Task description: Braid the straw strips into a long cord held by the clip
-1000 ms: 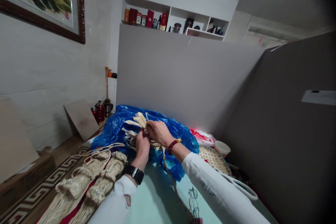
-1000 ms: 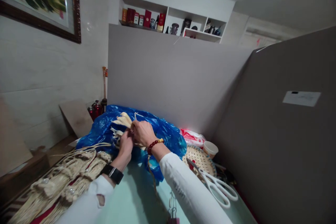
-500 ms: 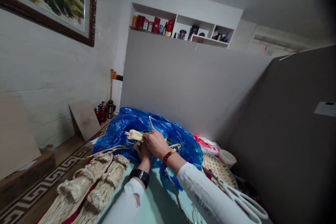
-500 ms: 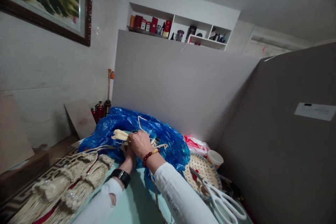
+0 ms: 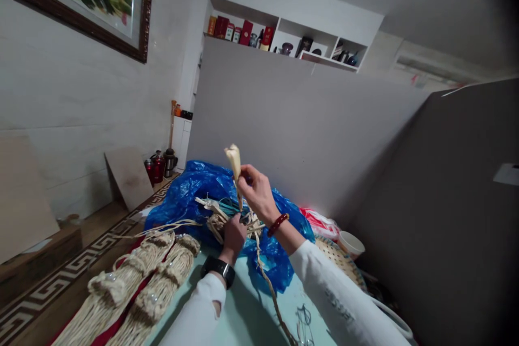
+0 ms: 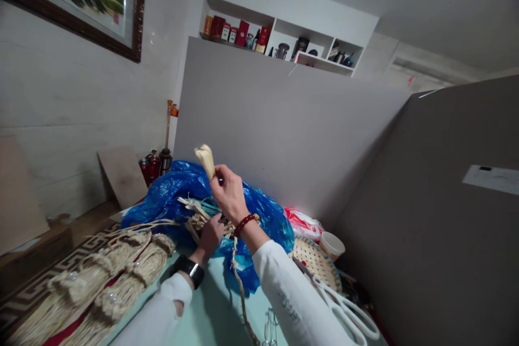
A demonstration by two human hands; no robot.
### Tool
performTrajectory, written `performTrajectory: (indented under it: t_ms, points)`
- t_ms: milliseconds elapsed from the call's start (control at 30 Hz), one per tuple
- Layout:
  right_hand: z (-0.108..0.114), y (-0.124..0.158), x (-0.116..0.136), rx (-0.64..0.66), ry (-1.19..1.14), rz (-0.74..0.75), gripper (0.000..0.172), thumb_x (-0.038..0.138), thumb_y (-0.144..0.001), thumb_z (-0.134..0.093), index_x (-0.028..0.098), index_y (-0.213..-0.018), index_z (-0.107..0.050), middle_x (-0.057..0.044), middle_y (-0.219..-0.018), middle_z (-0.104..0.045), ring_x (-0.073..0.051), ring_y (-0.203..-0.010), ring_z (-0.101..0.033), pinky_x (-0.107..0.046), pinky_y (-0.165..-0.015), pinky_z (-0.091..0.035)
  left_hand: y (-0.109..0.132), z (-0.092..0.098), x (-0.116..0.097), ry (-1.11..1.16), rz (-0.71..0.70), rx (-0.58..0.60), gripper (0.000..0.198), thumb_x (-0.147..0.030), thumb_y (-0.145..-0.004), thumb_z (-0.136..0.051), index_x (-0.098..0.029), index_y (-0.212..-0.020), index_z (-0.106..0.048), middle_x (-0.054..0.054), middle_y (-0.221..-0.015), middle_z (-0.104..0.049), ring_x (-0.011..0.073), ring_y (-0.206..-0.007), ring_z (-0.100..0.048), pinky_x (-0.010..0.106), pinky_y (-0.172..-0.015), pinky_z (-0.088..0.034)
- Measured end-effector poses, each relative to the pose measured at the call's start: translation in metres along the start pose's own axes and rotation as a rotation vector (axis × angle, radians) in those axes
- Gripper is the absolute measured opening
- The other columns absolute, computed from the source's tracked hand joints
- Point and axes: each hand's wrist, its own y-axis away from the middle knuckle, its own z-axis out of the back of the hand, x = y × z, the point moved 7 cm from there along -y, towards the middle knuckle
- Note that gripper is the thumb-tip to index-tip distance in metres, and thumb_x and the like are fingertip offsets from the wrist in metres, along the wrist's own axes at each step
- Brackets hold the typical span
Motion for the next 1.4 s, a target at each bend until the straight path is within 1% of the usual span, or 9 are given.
performTrajectory:
  t_ms: [133,267,500,733,800,900,1100,1233,1400]
  points:
    - [0.024,-0.011,0.006,-0.097,-0.215,-0.023,0.016,0.025,-0.083,-0.044,0.019,-0.092,-0.056,-0.002,-0.086,-0.064,-0.013,-0.074,-0.058,-0.025,-0.069,-0.047,0.005,-0.005,-0.005,0.056,-0.046,-0.015,0.031,-0.032,-0.090,-0.058,-0.018,-0.118,-0.057,0.008,-0.121,-0.060,0.0224,-0.102,-0.062,0.044,-0.086,-0.053]
    - [0.027,-0.008,-0.006,-0.091,-0.361,-0.098,0.016,0.030,-0.079,-0.052,0.018,-0.087,-0.059,-0.001,-0.079,-0.064,-0.014,-0.073,-0.058,-0.026,-0.065,-0.049,0.006,0.002,-0.007,0.141,-0.062,-0.047,0.032,-0.032,-0.090,-0.058,-0.017,-0.118,-0.057,0.009,-0.121,-0.060,0.0230,-0.103,-0.061,0.045,-0.086,-0.052]
    - [0.032,0.014,-0.038,-0.070,-0.500,-0.285,0.021,0.035,-0.072,-0.061,0.014,-0.076,-0.066,-0.003,-0.069,-0.064,-0.013,-0.064,-0.056,-0.023,-0.058,-0.044,0.007,0.051,-0.023,0.441,-0.032,-0.164,0.029,-0.032,-0.090,-0.058,-0.017,-0.115,-0.059,0.007,-0.116,-0.062,0.0206,-0.096,-0.063,0.041,-0.081,-0.054]
    - [0.041,0.058,-0.042,-0.004,-0.551,-0.395,0.025,0.037,-0.067,-0.071,0.013,-0.072,-0.067,-0.002,-0.066,-0.062,-0.011,-0.060,-0.054,-0.023,-0.057,-0.042,0.025,0.091,-0.047,0.744,-0.030,-0.221,0.026,-0.036,-0.091,-0.056,-0.016,-0.107,-0.061,0.006,-0.107,-0.065,0.0197,-0.093,-0.063,0.041,-0.082,-0.053]
    - [0.043,0.072,-0.038,0.002,-0.561,-0.418,0.028,0.039,-0.066,-0.073,0.013,-0.074,-0.067,-0.001,-0.067,-0.062,-0.011,-0.060,-0.054,-0.023,-0.057,-0.041,0.032,0.096,-0.060,0.845,-0.063,-0.149,0.027,-0.037,-0.091,-0.056,-0.015,-0.107,-0.061,0.006,-0.105,-0.065,0.0192,-0.090,-0.064,0.040,-0.080,-0.053]
    - [0.046,0.092,-0.024,0.014,-0.586,-0.443,0.033,0.042,-0.063,-0.077,0.013,-0.075,-0.066,-0.001,-0.068,-0.062,-0.011,-0.059,-0.053,-0.023,-0.056,-0.039,0.046,0.098,-0.081,0.987,-0.123,0.043,0.024,-0.035,-0.089,-0.059,-0.014,-0.101,-0.062,0.003,-0.095,-0.067,0.0161,-0.079,-0.065,0.036,-0.073,-0.054]
    - [0.070,0.138,0.008,-0.071,-0.651,-0.481,0.034,0.040,-0.061,-0.080,0.016,-0.073,-0.060,0.000,-0.068,-0.059,-0.011,-0.061,-0.051,-0.023,-0.055,-0.037,0.089,0.102,-0.108,1.155,-0.140,0.344,0.027,-0.031,-0.067,-0.079,-0.013,-0.082,-0.066,0.001,-0.073,-0.068,0.0140,-0.070,-0.063,0.026,-0.070,-0.051]
    - [0.089,0.173,0.020,-0.139,-0.692,-0.530,0.027,0.036,-0.067,-0.076,0.015,-0.077,-0.062,-0.001,-0.073,-0.059,-0.012,-0.065,-0.051,-0.023,-0.057,-0.037,0.120,0.095,-0.124,1.179,-0.131,0.506,0.028,-0.031,-0.065,-0.080,-0.012,-0.084,-0.069,0.002,-0.076,-0.068,0.0138,-0.071,-0.061,0.026,-0.073,-0.050]
    - [0.108,0.210,0.029,-0.227,-0.733,-0.551,0.022,0.033,-0.071,-0.071,0.015,-0.076,-0.060,-0.001,-0.075,-0.058,-0.012,-0.068,-0.051,-0.024,-0.064,-0.039,0.151,0.079,-0.142,1.137,-0.110,0.642,0.030,-0.031,-0.069,-0.077,-0.013,-0.091,-0.070,0.001,-0.072,-0.063,0.0100,-0.059,-0.053,0.020,-0.054,-0.043]
